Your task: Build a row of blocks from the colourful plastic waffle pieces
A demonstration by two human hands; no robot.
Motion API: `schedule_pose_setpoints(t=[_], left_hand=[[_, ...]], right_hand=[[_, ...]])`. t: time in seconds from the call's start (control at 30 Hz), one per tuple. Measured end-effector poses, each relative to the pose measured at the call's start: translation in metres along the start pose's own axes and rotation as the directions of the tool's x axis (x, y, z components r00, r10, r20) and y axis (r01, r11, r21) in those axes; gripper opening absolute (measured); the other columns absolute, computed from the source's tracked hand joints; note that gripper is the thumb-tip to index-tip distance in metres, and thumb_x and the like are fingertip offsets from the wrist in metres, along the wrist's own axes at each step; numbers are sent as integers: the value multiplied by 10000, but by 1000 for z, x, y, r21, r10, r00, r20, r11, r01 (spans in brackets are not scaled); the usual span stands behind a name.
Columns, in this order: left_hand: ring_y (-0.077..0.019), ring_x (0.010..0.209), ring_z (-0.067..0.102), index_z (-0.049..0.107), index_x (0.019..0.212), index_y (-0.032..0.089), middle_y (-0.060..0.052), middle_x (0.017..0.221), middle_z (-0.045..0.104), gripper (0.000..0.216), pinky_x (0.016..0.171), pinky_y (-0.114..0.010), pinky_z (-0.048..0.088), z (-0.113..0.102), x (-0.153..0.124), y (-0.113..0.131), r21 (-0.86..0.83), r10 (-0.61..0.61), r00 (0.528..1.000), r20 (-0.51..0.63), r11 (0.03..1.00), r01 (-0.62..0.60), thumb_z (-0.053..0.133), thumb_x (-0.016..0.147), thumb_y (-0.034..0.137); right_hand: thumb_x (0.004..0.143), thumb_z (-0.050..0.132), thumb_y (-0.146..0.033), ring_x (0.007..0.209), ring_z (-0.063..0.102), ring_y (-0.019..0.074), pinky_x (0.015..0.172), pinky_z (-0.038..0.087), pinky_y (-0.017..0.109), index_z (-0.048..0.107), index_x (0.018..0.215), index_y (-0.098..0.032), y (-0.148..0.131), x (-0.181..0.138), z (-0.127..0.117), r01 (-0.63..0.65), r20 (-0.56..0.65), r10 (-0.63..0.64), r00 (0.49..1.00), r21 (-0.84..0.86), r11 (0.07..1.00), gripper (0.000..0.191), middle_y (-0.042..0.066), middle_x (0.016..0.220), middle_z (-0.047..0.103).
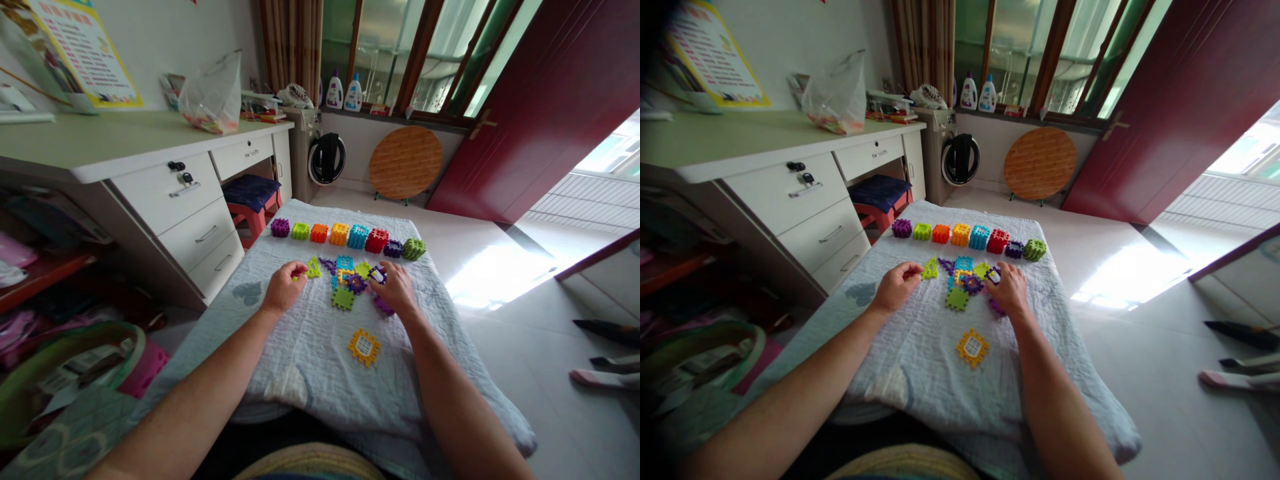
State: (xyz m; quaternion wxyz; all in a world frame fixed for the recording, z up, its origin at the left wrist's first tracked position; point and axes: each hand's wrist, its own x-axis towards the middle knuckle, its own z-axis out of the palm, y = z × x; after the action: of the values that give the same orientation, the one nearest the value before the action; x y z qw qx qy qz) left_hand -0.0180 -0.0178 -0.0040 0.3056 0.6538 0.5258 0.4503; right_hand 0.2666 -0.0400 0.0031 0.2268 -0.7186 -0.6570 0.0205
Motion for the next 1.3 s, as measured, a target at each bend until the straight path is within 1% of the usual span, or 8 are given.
schedule_pose_setpoints(t=[0.1, 0.2, 0.3, 0.4, 0.5, 0.73, 1.07, 1.3], left_hand=[[-182, 792, 639, 639, 850, 163, -47, 862, 681, 180, 808, -319, 515, 0, 0, 1, 0, 4, 1000, 5, 1000, -4, 546, 719, 243], [-182, 796, 641, 640, 850, 162, -48, 864, 683, 179, 812, -320, 515, 0, 0, 0, 0, 6, 1000, 9, 1000, -6, 547, 720, 243], [-183, 806, 643, 642, 853, 162, -48, 870, 684, 181, 818, -319, 513, 1, 0, -1, 4, 7, 1000, 1, 1000, -7, 549, 719, 241], [-183, 801, 643, 641, 848, 164, -45, 864, 686, 175, 812, -318, 514, 1, 1, -2, 7, 5, 1000, 2, 1000, -5, 552, 718, 240], [-182, 797, 644, 642, 847, 169, -40, 859, 688, 171, 808, -317, 515, 2, 1, -4, 6, 9, 1000, 1, 1000, -9, 552, 721, 242], [-185, 798, 647, 647, 849, 169, -43, 862, 694, 175, 810, -322, 516, 2, 1, -5, 9, 12, 1000, 0, 1000, -12, 551, 723, 243], [-185, 793, 650, 650, 852, 171, -41, 863, 698, 173, 806, -323, 519, 2, 1, -5, 6, 1, 1000, 1, 1000, -1, 557, 725, 244], [-183, 794, 652, 650, 852, 174, -38, 858, 700, 172, 801, -313, 519, 2, 1, -4, 2, 1, 1000, 2, 1000, -1, 559, 725, 248]], right_hand=[[756, 621, -412, 934, 591, 243, 862, 434, 380, 582, 1176, -168, -6, -3, 0, 73, -53, -65, 997, 167, 983, 488, 106, 1007, 656], [762, 633, -422, 872, 602, 217, 827, 453, 353, 589, 1156, -171, -20, -9, 2, 149, -16, -150, 989, 242, 959, 469, 96, 983, 651], [760, 640, -384, 890, 595, 218, 849, 444, 348, 607, 1137, -163, -33, -14, 4, 180, 17, -186, 982, 193, 965, 439, 97, 987, 642], [755, 644, -371, 919, 587, 228, 865, 433, 345, 618, 1130, -151, -40, -15, 5, 169, 55, -177, 983, 127, 977, 436, 103, 992, 637], [760, 638, -391, 925, 582, 231, 866, 427, 342, 621, 1126, -152, -41, -14, 7, 150, 84, -157, 984, 88, 985, 438, 111, 1015, 630], [794, 594, -442, 904, 567, 225, 843, 418, 327, 631, 1055, -180, -44, -12, 9, 122, 68, -125, 990, 52, 991, 371, 98, 979, 617], [805, 585, -456, 909, 562, 218, 852, 418, 315, 618, 1056, -175, -49, -13, 9, 74, 85, -76, 994, 25, 997, 379, 106, 995, 590], [806, 582, -503, 932, 545, 239, 846, 409, 339, 625, 1032, -189, -49, -14, 8, 68, 74, -64, 995, -53, 996, 389, 109, 987, 591]])
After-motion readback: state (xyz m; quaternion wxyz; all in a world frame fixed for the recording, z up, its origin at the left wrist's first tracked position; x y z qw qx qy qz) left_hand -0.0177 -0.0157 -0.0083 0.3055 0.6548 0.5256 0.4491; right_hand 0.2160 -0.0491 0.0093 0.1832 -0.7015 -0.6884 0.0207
